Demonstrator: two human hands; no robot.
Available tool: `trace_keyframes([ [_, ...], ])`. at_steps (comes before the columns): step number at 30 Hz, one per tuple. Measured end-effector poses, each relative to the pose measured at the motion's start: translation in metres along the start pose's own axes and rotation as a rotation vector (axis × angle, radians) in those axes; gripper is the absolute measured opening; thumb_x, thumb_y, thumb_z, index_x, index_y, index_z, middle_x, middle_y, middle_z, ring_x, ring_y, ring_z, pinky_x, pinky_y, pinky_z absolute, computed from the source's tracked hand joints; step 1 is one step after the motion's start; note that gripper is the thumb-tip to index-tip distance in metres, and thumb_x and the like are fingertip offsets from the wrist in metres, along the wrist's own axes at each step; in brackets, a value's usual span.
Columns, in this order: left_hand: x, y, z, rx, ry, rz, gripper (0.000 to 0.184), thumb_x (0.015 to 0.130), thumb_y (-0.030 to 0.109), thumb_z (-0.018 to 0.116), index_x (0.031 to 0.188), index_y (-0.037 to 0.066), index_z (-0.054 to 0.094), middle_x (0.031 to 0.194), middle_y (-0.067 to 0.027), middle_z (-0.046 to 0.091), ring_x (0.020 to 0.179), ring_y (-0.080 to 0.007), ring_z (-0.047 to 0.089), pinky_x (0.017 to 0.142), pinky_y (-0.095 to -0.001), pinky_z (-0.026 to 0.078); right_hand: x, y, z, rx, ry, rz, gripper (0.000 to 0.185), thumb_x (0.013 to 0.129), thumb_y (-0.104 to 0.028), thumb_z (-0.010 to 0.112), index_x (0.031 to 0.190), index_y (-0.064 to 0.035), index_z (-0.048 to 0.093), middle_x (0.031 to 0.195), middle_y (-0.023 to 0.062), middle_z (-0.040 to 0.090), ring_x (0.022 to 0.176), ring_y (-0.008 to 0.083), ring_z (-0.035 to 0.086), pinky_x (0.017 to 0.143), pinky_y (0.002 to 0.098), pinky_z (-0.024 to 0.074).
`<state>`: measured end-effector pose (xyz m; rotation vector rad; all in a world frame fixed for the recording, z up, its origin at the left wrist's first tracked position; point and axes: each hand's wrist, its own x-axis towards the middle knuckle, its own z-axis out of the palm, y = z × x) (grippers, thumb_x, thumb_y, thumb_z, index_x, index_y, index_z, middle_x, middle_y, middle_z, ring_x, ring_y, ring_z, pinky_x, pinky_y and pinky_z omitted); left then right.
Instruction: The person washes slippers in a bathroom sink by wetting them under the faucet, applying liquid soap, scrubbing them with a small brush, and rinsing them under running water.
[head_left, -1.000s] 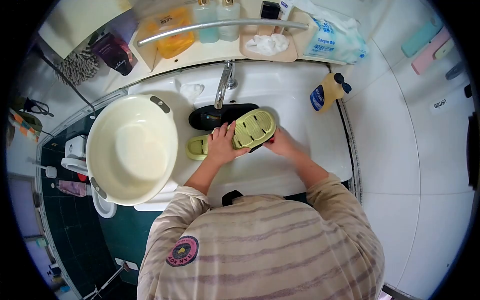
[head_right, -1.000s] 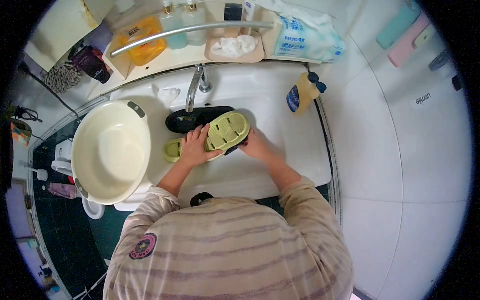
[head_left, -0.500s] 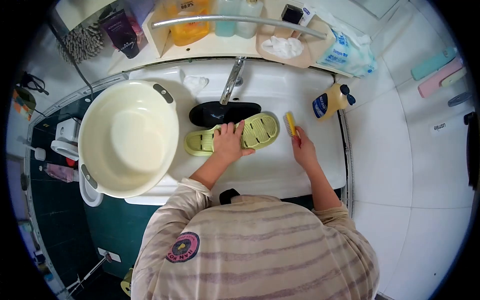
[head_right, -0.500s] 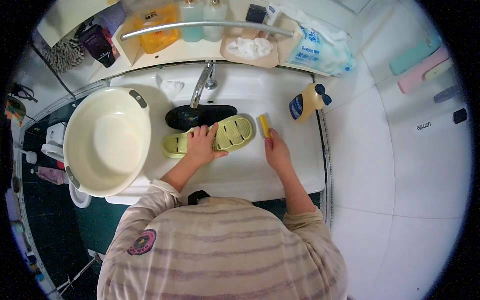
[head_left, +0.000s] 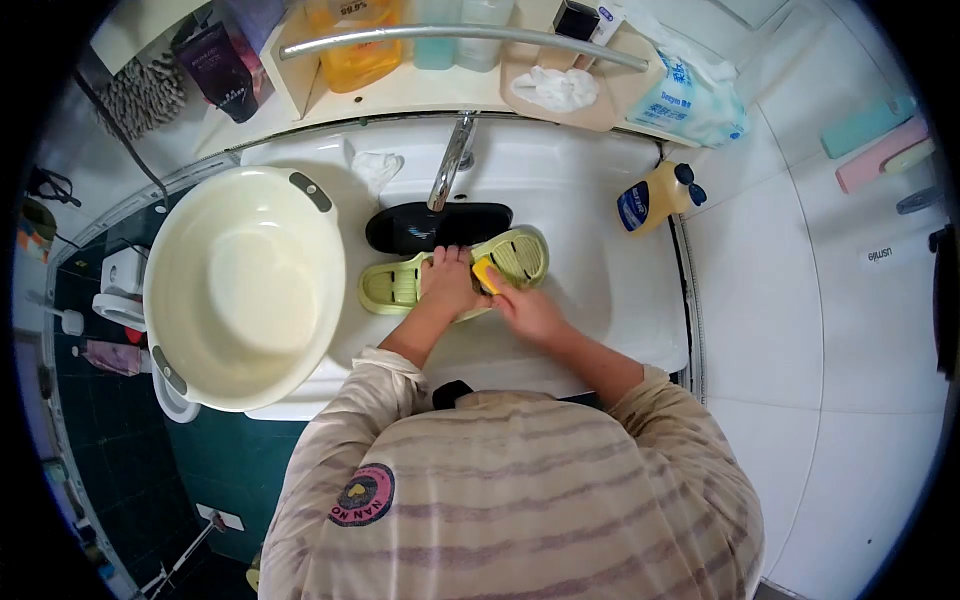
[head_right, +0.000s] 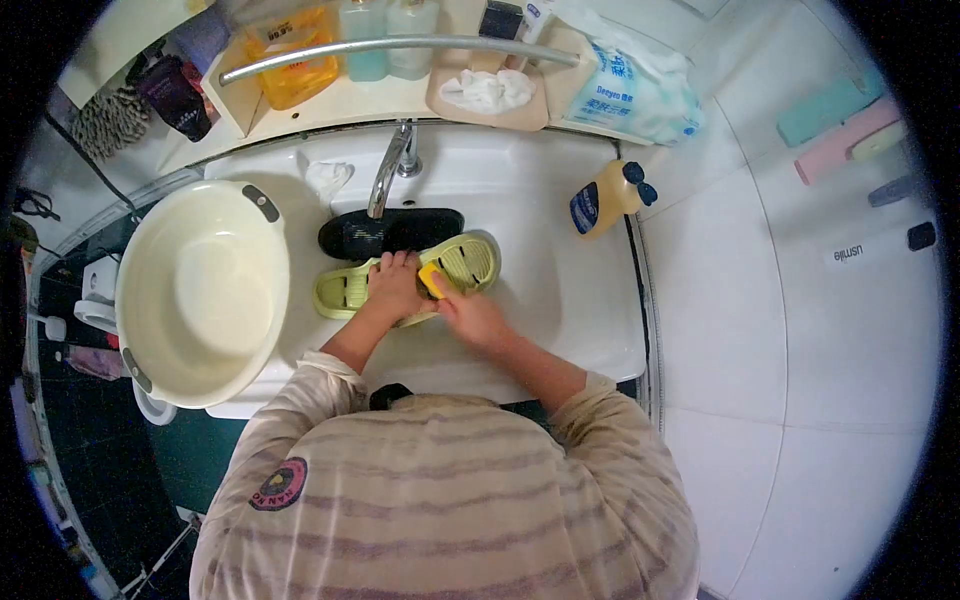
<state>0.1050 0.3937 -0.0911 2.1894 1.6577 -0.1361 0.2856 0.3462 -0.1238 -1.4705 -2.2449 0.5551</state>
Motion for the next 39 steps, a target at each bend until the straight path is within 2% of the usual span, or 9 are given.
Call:
trace_keyframes([
  [8,-0.013,-0.005,0.011,0.056,0.036,0.096,0.123,0.049,0.06,0.079,0.144,0.004,0.023,0.131,-0.0133,0.039,0.12,-0.0301,0.038,0.1,-0.0436,0.033,0.022,0.023,-0.013,-0.089,-0.062,0.378,0.053,0.093,-0.028,0.047,0.144,-0.0215,0.032,0.076,0.0234,0.061,0.066,0.0382,0.061,0.063,0.0485,0.0483],
  [11,-0.005,-0.01,0.011,-0.055,0.015,0.065,0.119,0.049,0.054,0.08,0.142,0.004,0.025,0.122,-0.0137,0.042,0.117,-0.03,0.039,0.099,-0.0428,0.034,-0.008,-0.017,0.024,0.031,0.079,-0.1,0.052,0.093,-0.029,0.047,0.143,-0.0211,0.032,0.077,0.0223,0.062,0.067,0.038,0.062,0.063,0.0474,0.0492],
  [17,0.002,-0.008,0.007,-0.06,0.008,0.054,0.116,0.049,0.052,0.081,0.14,0.002,0.029,0.12,-0.0133,0.042,0.115,-0.0301,0.041,0.097,-0.0426,0.036,0.034,0.024,-0.041,0.012,-0.038,0.471,0.048,0.094,-0.027,0.045,0.14,-0.0142,0.037,0.079,0.0243,0.063,0.07,0.0373,0.063,0.066,0.0473,0.0497],
  [20,0.001,-0.009,0.014,-0.058,0.036,0.062,0.116,0.05,0.053,0.081,0.14,0.002,0.028,0.12,-0.0134,0.043,0.115,-0.0301,0.041,0.096,-0.0421,0.037,0.018,-0.009,0.023,-0.12,-0.093,0.043,0.041,0.096,-0.026,0.04,0.133,-0.0085,0.043,0.075,0.0214,0.064,0.066,0.0377,0.063,0.063,0.048,0.0494],
  [25,-0.002,-0.01,0.018,-0.017,0.086,0.077,0.117,0.051,0.053,0.081,0.141,0.001,0.027,0.119,-0.0131,0.045,0.114,-0.0287,0.043,0.096,-0.0399,0.038,0.049,0.006,-0.032,-0.066,0.031,0.463,0.045,0.095,-0.027,0.043,0.138,-0.0159,0.04,0.071,0.0202,0.063,0.064,0.0378,0.062,0.062,0.0477,0.0493],
  [26,-0.001,-0.009,0.017,-0.037,0.068,0.066,0.118,0.05,0.053,0.081,0.141,0.0,0.027,0.118,-0.0129,0.045,0.114,-0.0287,0.043,0.096,-0.0401,0.038,0.048,-0.038,-0.03,-0.111,0.254,0.013,0.045,0.094,-0.027,0.045,0.137,-0.0153,0.042,0.072,0.0195,0.063,0.064,0.0372,0.062,0.061,0.047,0.0492],
  [33,-0.003,-0.011,0.02,-0.066,0.104,0.088,0.116,0.051,0.05,0.082,0.14,-0.002,0.028,0.118,-0.014,0.045,0.113,-0.0289,0.043,0.096,-0.0399,0.036,0.054,-0.004,-0.015,-0.013,-0.262,0.519,0.047,0.095,-0.028,0.042,0.141,-0.0204,0.038,0.081,0.0206,0.065,0.07,0.0356,0.063,0.064,0.0442,0.0503],
  [35,-0.002,-0.01,0.015,-0.083,0.126,0.095,0.115,0.051,0.049,0.082,0.139,-0.002,0.029,0.118,-0.0141,0.045,0.113,-0.0291,0.043,0.096,-0.04,0.036,0.036,-0.028,0.002,-0.058,-0.17,0.1,0.047,0.096,-0.03,0.04,0.142,-0.0206,0.035,0.08,0.0208,0.064,0.07,0.0356,0.063,0.064,0.0434,0.0499],
  [39,-0.023,-0.01,0.017,-0.133,0.265,0.136,0.113,0.05,0.045,0.083,0.139,-0.001,0.031,0.119,-0.0137,0.044,0.113,-0.0298,0.043,0.097,-0.0401,0.036,0.048,0.04,-0.02,-0.218,-0.009,0.415,0.051,0.095,-0.028,0.043,0.144,-0.0215,0.03,0.078,0.0209,0.063,0.07,0.0353,0.063,0.067,0.0453,0.0489],
])
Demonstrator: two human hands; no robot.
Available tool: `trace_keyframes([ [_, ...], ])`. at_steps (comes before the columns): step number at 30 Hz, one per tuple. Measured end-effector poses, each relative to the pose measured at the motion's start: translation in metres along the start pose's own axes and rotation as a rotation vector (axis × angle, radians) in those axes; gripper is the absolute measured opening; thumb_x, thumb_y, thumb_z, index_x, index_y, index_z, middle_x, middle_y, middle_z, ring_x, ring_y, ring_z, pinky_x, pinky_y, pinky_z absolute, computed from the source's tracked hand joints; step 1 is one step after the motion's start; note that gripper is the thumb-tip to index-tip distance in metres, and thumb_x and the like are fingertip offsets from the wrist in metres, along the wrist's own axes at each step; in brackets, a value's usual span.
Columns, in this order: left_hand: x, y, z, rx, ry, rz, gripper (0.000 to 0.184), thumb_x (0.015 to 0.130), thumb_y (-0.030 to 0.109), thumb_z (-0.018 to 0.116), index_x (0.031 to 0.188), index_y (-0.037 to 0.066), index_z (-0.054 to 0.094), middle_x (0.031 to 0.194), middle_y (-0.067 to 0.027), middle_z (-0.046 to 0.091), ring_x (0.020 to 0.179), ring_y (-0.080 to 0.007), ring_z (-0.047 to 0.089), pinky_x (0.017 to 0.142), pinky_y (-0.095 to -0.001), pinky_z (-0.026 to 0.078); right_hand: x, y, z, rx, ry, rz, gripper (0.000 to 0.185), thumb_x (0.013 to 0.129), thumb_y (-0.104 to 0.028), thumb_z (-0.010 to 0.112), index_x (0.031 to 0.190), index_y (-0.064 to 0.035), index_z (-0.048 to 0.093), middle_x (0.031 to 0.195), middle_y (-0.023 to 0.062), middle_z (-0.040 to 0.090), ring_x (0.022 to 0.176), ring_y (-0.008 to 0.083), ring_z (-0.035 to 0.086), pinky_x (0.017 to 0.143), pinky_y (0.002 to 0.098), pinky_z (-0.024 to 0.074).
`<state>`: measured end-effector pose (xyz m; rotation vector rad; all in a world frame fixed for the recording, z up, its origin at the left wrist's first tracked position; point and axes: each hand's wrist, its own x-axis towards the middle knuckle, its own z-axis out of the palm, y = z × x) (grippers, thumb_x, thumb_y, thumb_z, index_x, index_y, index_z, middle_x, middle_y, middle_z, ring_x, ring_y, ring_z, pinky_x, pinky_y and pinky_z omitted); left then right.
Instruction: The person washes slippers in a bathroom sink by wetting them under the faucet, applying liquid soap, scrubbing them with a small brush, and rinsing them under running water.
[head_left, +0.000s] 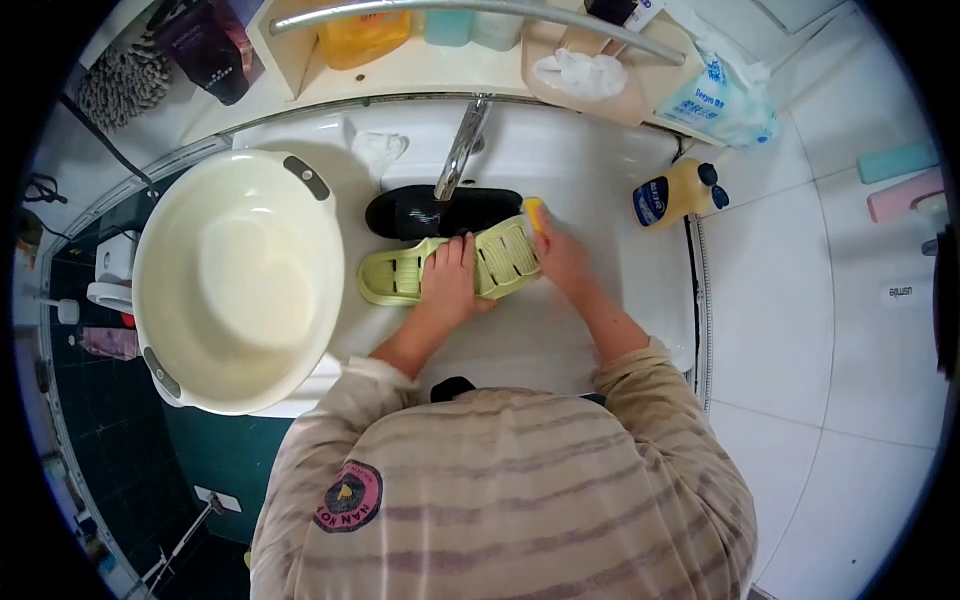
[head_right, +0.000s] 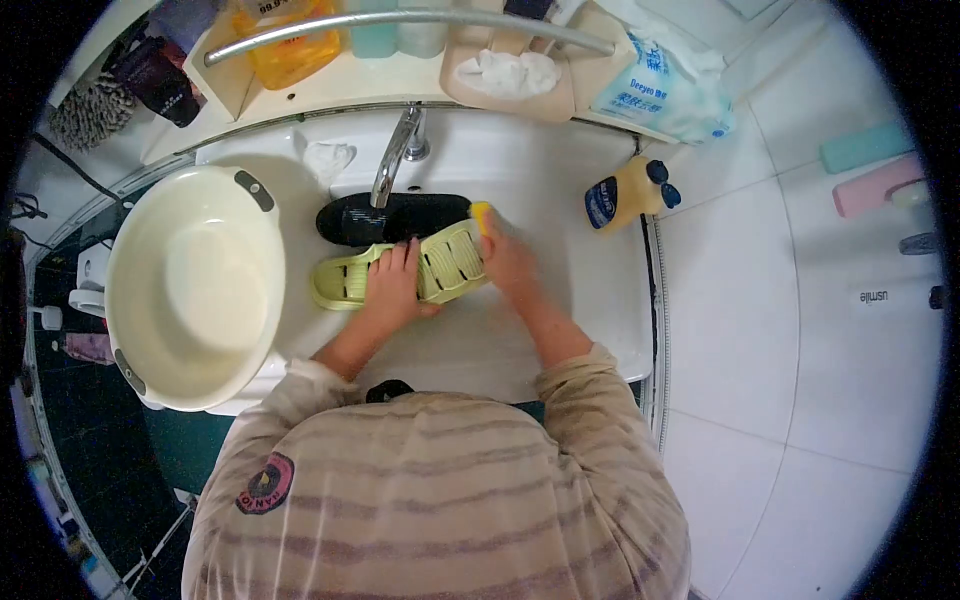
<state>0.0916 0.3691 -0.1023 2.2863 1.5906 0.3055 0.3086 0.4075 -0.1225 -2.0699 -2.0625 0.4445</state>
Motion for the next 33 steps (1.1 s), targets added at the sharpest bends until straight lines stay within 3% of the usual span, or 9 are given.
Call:
trace_keyframes([
  [7,-0.006,-0.012,0.002,-0.013,-0.12,-0.182,0.106,0.052,0.039,0.082,0.14,0.006,0.033,0.122,-0.0141,0.042,0.113,-0.0333,0.043,0.087,-0.0418,0.049,-0.051,-0.02,0.038,0.178,-0.102,-0.259,0.051,0.092,-0.028,0.048,0.141,-0.0285,0.035,0.08,0.0174,0.064,0.068,0.0336,0.062,0.062,0.0437,0.0499],
  [10,-0.007,-0.015,0.001,-0.049,-0.183,-0.189,0.106,0.052,0.04,0.081,0.14,0.007,0.032,0.123,-0.0146,0.041,0.115,-0.0354,0.042,0.09,-0.0419,0.049,-0.06,-0.014,0.001,0.213,-0.211,-0.301,0.047,0.096,-0.034,0.041,0.139,-0.0133,0.041,0.079,0.0189,0.064,0.071,0.0324,0.063,0.069,0.0462,0.0491],
  [12,0.001,-0.014,-0.006,-0.104,-0.214,-0.219,0.106,0.052,0.04,0.081,0.14,0.007,0.033,0.125,-0.018,0.041,0.114,-0.0381,0.043,0.093,-0.0423,0.045,-0.027,0.006,-0.024,0.163,-0.155,0.15,0.047,0.096,-0.037,0.041,0.138,-0.0152,0.041,0.087,0.0204,0.064,0.076,0.0339,0.062,0.074,0.0466,0.0485],
  [14,0.002,-0.016,-0.006,-0.129,-0.228,-0.226,0.108,0.051,0.041,0.081,0.141,0.007,0.032,0.126,-0.0191,0.041,0.115,-0.0394,0.044,0.093,-0.0428,0.045,-0.048,-0.018,-0.014,0.203,-0.274,0.136,0.046,0.097,-0.034,0.042,0.138,-0.0143,0.042,0.093,0.0204,0.064,0.077,0.0332,0.063,0.073,0.0455,0.0489],
  [18,-0.001,-0.015,-0.002,-0.078,-0.202,-0.201,0.109,0.051,0.041,0.081,0.142,0.008,0.032,0.127,-0.0184,0.04,0.115,-0.0386,0.044,0.093,-0.0435,0.046,-0.059,-0.022,0.01,0.288,-0.2,-0.382,0.044,0.096,-0.025,0.043,0.138,-0.0135,0.04,0.091,0.0195,0.065,0.076,0.0326,0.064,0.067,0.0427,0.0501],
  [20,-0.001,-0.016,-0.002,-0.117,-0.21,-0.213,0.109,0.051,0.04,0.081,0.142,0.009,0.031,0.127,-0.0179,0.04,0.115,-0.038,0.043,0.093,-0.0436,0.046,-0.026,-0.005,-0.024,0.164,-0.162,0.121,0.044,0.095,-0.027,0.044,0.138,-0.0198,0.04,0.093,0.0217,0.063,0.083,0.0352,0.063,0.072,0.0459,0.0492],
  [26,-0.006,-0.018,0.001,-0.07,-0.164,-0.178,0.108,0.052,0.04,0.08,0.142,0.01,0.031,0.124,-0.017,0.04,0.115,-0.0367,0.043,0.093,-0.043,0.047,-0.064,-0.017,0.014,0.323,-0.292,-0.321,0.044,0.094,-0.029,0.046,0.136,-0.0168,0.043,0.086,0.0202,0.064,0.075,0.0354,0.064,0.067,0.0467,0.049],
  [28,-0.002,-0.019,-0.003,-0.164,-0.2,-0.201,0.109,0.051,0.04,0.08,0.143,0.011,0.03,0.122,-0.0164,0.04,0.116,-0.0356,0.043,0.092,-0.0423,0.047,-0.041,0.014,-0.014,0.118,-0.026,-0.148,0.05,0.09,-0.025,0.053,0.139,-0.0253,0.04,0.078,0.0185,0.064,0.068,0.0378,0.061,0.065,0.0454,0.0488],
  [33,0.0,-0.015,0.001,-0.024,-0.228,-0.197,0.11,0.051,0.038,0.081,0.144,0.012,0.028,0.119,-0.0143,0.042,0.114,-0.0333,0.045,0.089,-0.041,0.049,-0.053,-0.002,-0.013,-0.047,-0.177,-0.233,0.049,0.093,-0.028,0.048,0.14,-0.02,0.038,0.076,0.0198,0.063,0.066,0.0368,0.062,0.061,0.0477,0.048],
])
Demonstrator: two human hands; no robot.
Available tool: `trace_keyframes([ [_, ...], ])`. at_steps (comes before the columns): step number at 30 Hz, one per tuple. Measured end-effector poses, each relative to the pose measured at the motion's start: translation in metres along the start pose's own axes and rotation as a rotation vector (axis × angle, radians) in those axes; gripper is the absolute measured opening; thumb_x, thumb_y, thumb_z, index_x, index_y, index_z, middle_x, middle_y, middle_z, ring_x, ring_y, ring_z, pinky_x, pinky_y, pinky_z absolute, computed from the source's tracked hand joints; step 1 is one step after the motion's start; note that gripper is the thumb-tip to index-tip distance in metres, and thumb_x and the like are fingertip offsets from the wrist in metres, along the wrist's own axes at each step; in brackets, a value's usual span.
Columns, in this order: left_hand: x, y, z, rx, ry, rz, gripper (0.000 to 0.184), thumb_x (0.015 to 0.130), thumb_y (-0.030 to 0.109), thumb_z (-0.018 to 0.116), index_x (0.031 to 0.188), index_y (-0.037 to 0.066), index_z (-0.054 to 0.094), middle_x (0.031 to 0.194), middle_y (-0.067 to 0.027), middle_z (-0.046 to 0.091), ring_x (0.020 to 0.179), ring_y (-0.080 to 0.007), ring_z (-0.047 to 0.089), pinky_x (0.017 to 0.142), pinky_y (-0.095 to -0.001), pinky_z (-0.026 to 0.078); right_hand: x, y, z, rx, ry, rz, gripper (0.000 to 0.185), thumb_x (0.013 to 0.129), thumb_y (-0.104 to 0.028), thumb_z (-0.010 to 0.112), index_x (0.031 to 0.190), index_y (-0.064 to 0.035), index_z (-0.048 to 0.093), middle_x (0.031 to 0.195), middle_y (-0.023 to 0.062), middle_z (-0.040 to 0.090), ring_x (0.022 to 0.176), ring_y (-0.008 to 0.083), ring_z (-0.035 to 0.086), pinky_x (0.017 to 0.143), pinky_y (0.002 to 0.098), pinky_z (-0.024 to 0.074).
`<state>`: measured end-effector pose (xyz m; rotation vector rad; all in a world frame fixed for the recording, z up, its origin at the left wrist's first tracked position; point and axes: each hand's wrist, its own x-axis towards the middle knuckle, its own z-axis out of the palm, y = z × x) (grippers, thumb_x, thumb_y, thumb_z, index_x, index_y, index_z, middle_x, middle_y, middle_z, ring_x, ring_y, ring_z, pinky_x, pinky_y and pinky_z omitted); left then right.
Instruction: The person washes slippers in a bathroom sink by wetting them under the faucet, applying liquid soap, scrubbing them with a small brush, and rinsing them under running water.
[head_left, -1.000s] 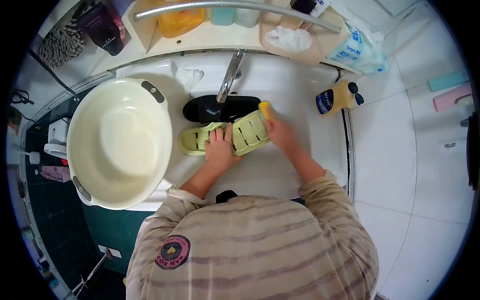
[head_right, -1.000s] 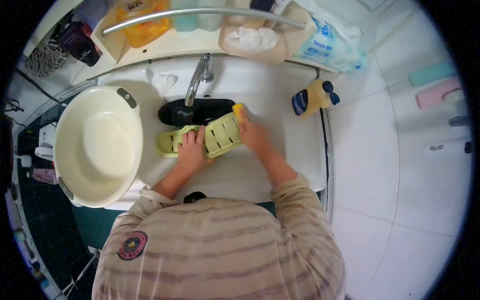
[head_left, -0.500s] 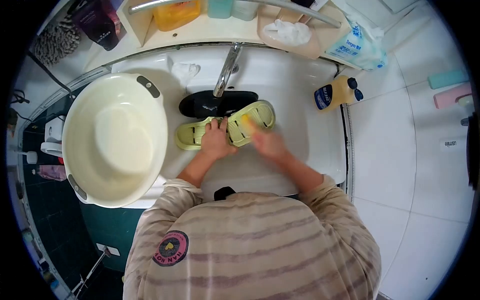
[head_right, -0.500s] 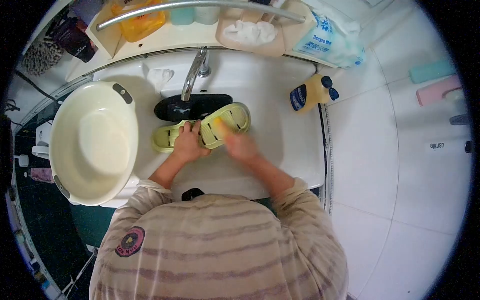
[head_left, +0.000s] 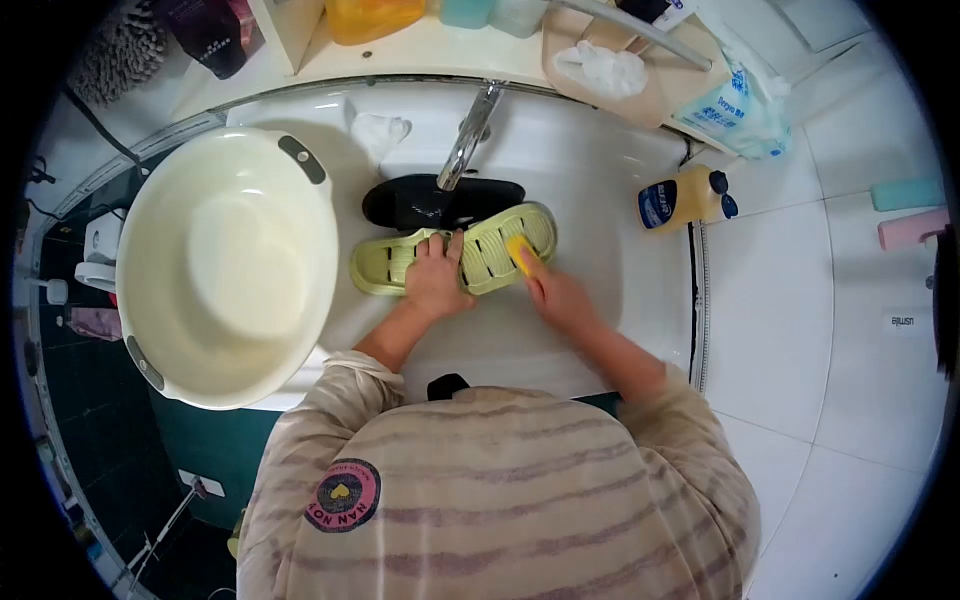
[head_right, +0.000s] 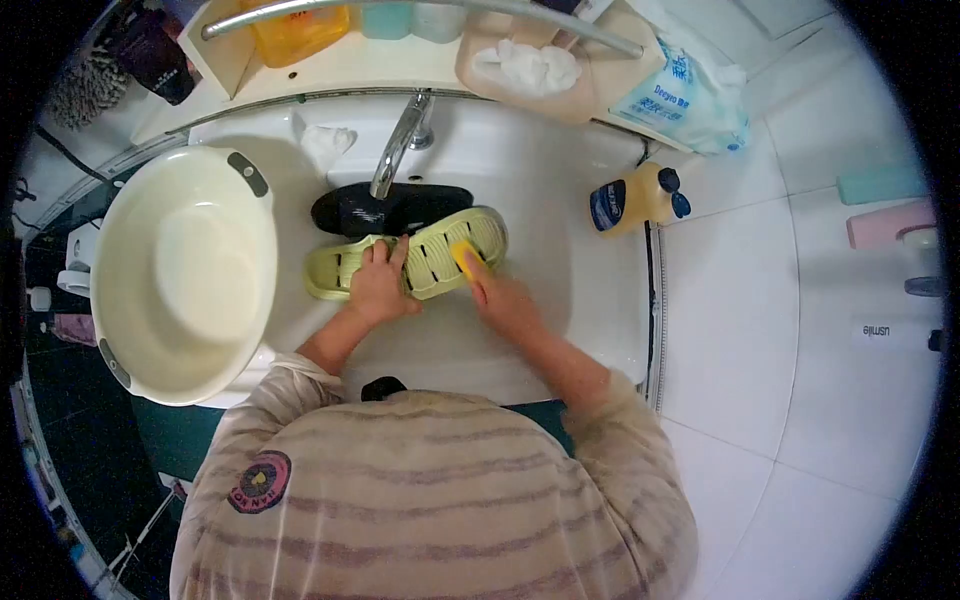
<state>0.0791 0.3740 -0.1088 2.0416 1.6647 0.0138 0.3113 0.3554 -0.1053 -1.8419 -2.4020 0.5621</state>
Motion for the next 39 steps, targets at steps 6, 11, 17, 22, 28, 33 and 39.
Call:
trace_keyframes([
  [6,0.003,0.004,-0.001,0.04,-0.002,-0.01,0.112,0.051,0.037,0.083,0.144,0.014,0.026,0.119,-0.0135,0.042,0.115,-0.0329,0.044,0.089,-0.0409,0.049,0.03,0.0,0.013,0.057,0.147,0.056,0.052,0.092,-0.025,0.05,0.142,-0.0228,0.035,0.07,0.0202,0.059,0.064,0.0375,0.059,0.06,0.046,0.0479],
  [11,0.003,0.003,-0.003,0.052,-0.053,-0.012,0.114,0.052,0.037,0.083,0.145,0.015,0.023,0.12,-0.0149,0.041,0.116,-0.0343,0.042,0.091,-0.0412,0.048,-0.033,0.003,-0.007,-0.002,-0.104,0.05,0.051,0.094,-0.027,0.048,0.142,-0.0204,0.033,0.072,0.02,0.061,0.061,0.0386,0.06,0.059,0.0495,0.0483],
  [17,0.005,0.002,-0.011,0.036,-0.07,-0.004,0.114,0.052,0.038,0.083,0.146,0.016,0.022,0.122,-0.0152,0.04,0.117,-0.0348,0.042,0.092,-0.0412,0.048,0.048,-0.005,0.004,-0.013,0.104,0.048,0.051,0.092,-0.023,0.05,0.142,-0.0222,0.035,0.073,0.0202,0.06,0.068,0.0386,0.061,0.063,0.0485,0.0482],
  [22,0.004,0.004,-0.006,0.027,-0.083,0.0,0.114,0.052,0.037,0.083,0.145,0.016,0.022,0.124,-0.0158,0.04,0.118,-0.035,0.042,0.092,-0.0411,0.048,-0.03,-0.002,-0.022,-0.019,-0.092,-0.077,0.051,0.091,-0.022,0.052,0.14,-0.0191,0.038,0.074,0.0197,0.061,0.065,0.0381,0.059,0.061,0.0473,0.047],
  [28,0.012,-0.004,-0.007,0.041,-0.1,-0.017,0.112,0.054,0.04,0.081,0.145,0.014,0.023,0.125,-0.0128,0.039,0.119,-0.0313,0.041,0.092,-0.0392,0.048,0.069,-0.03,-0.005,0.015,-0.083,-0.049,0.052,0.093,-0.026,0.049,0.142,-0.0172,0.033,0.097,0.0223,0.062,0.08,0.0378,0.063,0.069,0.0454,0.0502],
  [33,0.005,0.0,-0.008,-0.004,-0.054,-0.002,0.11,0.053,0.039,0.081,0.144,0.013,0.025,0.127,-0.014,0.039,0.119,-0.0312,0.041,0.094,-0.0386,0.047,-0.006,-0.025,-0.005,0.029,-0.077,-0.218,0.051,0.092,-0.024,0.05,0.14,-0.0169,0.036,0.089,0.0186,0.065,0.072,0.0341,0.064,0.061,0.0442,0.0507],
  [39,0.014,-0.006,-0.011,-0.065,-0.158,-0.004,0.116,0.052,0.043,0.083,0.145,0.014,0.022,0.133,-0.0166,0.035,0.124,-0.035,0.038,0.098,-0.0412,0.044,0.063,-0.056,0.013,-0.043,0.021,-0.107,0.051,0.09,-0.021,0.052,0.139,-0.0191,0.038,0.078,0.0171,0.063,0.067,0.0343,0.062,0.057,0.0452,0.049],
])
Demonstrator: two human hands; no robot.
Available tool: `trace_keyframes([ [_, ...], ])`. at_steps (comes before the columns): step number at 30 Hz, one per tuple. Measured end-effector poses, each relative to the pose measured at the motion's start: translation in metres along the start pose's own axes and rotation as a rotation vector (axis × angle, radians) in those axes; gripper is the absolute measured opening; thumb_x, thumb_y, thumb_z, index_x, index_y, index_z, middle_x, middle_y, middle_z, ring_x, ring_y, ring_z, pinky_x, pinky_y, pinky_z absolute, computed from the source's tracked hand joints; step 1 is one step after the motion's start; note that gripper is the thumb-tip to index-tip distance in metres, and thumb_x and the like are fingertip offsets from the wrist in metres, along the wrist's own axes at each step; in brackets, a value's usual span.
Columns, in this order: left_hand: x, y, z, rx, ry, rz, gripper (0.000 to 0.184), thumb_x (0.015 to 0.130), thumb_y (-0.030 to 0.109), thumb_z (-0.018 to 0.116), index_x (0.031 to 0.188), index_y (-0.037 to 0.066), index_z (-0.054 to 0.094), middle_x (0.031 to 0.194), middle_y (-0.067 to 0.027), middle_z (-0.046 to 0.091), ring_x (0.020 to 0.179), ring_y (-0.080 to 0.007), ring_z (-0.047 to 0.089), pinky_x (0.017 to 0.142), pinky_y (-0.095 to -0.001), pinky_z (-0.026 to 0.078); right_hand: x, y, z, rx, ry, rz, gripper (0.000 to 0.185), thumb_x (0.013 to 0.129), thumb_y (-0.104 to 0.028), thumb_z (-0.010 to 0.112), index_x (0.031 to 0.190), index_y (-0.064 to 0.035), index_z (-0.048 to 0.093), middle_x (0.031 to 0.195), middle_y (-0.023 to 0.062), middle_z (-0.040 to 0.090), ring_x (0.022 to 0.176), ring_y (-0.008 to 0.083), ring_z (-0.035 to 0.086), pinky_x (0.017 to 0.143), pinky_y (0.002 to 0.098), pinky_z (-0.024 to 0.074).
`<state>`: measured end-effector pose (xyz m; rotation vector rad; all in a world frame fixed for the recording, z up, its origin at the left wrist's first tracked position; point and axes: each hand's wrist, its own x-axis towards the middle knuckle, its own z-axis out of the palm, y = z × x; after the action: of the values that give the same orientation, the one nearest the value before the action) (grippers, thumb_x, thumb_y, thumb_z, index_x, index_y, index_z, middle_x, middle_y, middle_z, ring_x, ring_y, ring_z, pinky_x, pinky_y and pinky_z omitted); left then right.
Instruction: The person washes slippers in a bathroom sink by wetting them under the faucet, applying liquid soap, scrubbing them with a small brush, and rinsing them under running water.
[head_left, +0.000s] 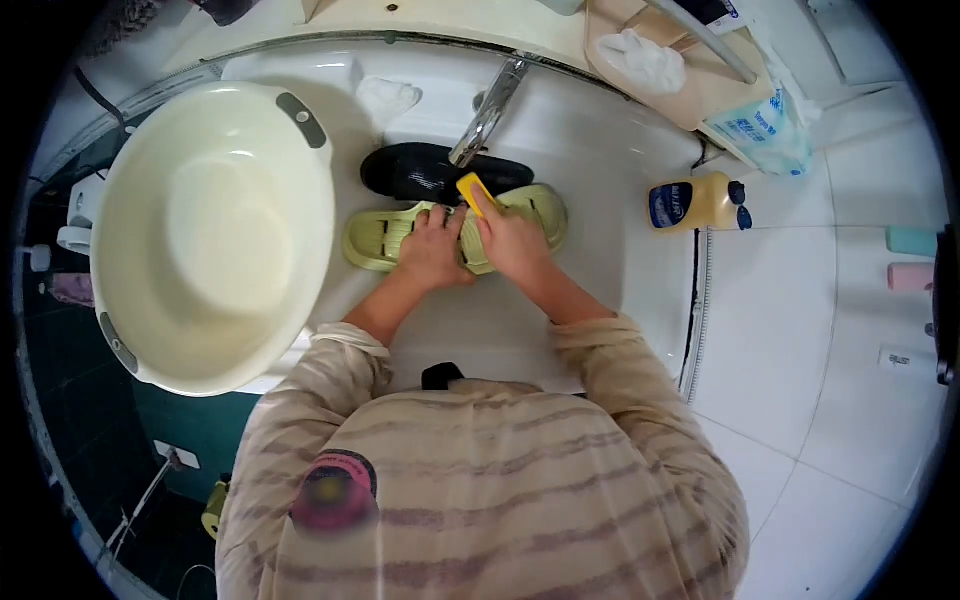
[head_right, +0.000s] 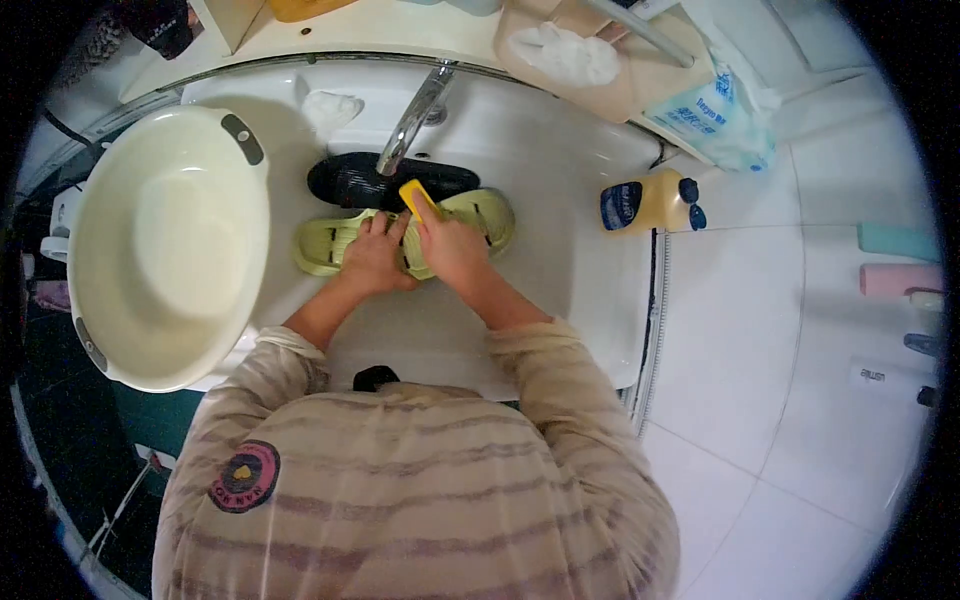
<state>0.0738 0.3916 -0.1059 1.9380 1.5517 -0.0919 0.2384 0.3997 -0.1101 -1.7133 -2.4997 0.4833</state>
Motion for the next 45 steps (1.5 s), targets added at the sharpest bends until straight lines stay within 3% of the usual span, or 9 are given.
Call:
trace_keyframes([
  [12,-0.007,-0.009,0.015,-0.039,0.089,0.042,0.116,0.05,0.039,0.084,0.145,0.012,0.024,0.131,-0.0174,0.037,0.12,-0.0371,0.039,0.1,-0.0435,0.041,0.016,0.023,0.011,-0.017,-0.037,0.122,0.057,0.092,-0.029,0.05,0.145,-0.0242,0.029,0.075,0.0186,0.063,0.063,0.0346,0.062,0.056,0.0468,0.0482],
  [14,-0.01,-0.021,0.018,-0.159,0.152,0.149,0.116,0.048,0.034,0.085,0.145,0.011,0.025,0.13,-0.0175,0.037,0.116,-0.0381,0.041,0.101,-0.0423,0.038,0.001,0.035,0.002,0.093,0.186,-0.07,0.057,0.093,-0.03,0.049,0.145,-0.0242,0.028,0.076,0.0192,0.063,0.065,0.0352,0.062,0.057,0.0446,0.0483],
  [17,-0.008,-0.024,0.025,-0.184,0.208,0.153,0.108,0.048,0.029,0.083,0.14,0.005,0.031,0.126,-0.0189,0.041,0.116,-0.0376,0.04,0.101,-0.0406,0.037,-0.046,0.002,-0.013,0.117,-0.101,0.007,0.057,0.089,-0.022,0.055,0.142,-0.0216,0.034,0.068,0.0164,0.061,0.061,0.0336,0.061,0.054,0.0433,0.0463],
  [20,0.002,-0.029,0.032,-0.22,0.287,0.19,0.103,0.048,0.028,0.082,0.136,0.001,0.035,0.123,-0.0198,0.044,0.117,-0.0372,0.04,0.101,-0.0399,0.037,-0.061,-0.018,0.014,0.183,0.242,-0.418,0.056,0.089,-0.022,0.054,0.141,-0.0209,0.036,0.067,0.0165,0.061,0.059,0.0335,0.06,0.053,0.0435,0.0468],
  [22,0.003,-0.033,0.034,-0.224,0.292,0.234,0.101,0.048,0.027,0.081,0.134,-0.001,0.037,0.121,-0.0204,0.046,0.116,-0.0375,0.04,0.102,-0.0397,0.036,-0.023,-0.014,0.021,-0.037,0.013,-0.045,0.054,0.089,-0.022,0.053,0.14,-0.0195,0.037,0.065,0.0166,0.06,0.056,0.0337,0.06,0.052,0.0446,0.0468],
  [26,0.003,-0.035,0.026,-0.344,0.238,0.204,0.102,0.048,0.028,0.081,0.135,-0.002,0.036,0.122,-0.0206,0.045,0.116,-0.0381,0.04,0.102,-0.0397,0.036,-0.006,-0.016,0.003,0.013,0.091,-0.009,0.053,0.09,-0.022,0.052,0.141,-0.0186,0.036,0.063,0.0167,0.059,0.054,0.0347,0.059,0.052,0.0462,0.0466],
  [32,0.01,-0.04,0.036,-0.29,0.294,0.23,0.101,0.049,0.028,0.082,0.134,-0.001,0.036,0.121,-0.0198,0.047,0.117,-0.0384,0.039,0.103,-0.0399,0.033,-0.03,-0.014,0.009,0.053,0.403,-0.609,0.053,0.091,-0.022,0.049,0.141,-0.0152,0.033,0.07,0.0181,0.064,0.06,0.0357,0.063,0.054,0.0466,0.0495],
  [34,0.006,-0.037,0.027,-0.348,0.22,0.214,0.099,0.049,0.029,0.082,0.133,-0.001,0.037,0.12,-0.02,0.048,0.117,-0.0385,0.039,0.104,-0.0399,0.031,0.008,-0.021,0.008,-0.052,0.059,0.008,0.053,0.092,-0.023,0.048,0.142,-0.0164,0.032,0.066,0.0177,0.063,0.059,0.0353,0.063,0.052,0.0468,0.0489],
  [45,0.012,-0.042,0.038,-0.363,0.301,0.267,0.1,0.049,0.031,0.082,0.132,-0.002,0.038,0.12,-0.0222,0.048,0.117,-0.0377,0.04,0.105,-0.0409,0.029,-0.005,-0.022,0.003,-0.05,0.058,-0.019,0.056,0.088,-0.019,0.054,0.142,-0.0196,0.036,0.07,0.0185,0.061,0.056,0.0333,0.06,0.054,0.044,0.0489],
])
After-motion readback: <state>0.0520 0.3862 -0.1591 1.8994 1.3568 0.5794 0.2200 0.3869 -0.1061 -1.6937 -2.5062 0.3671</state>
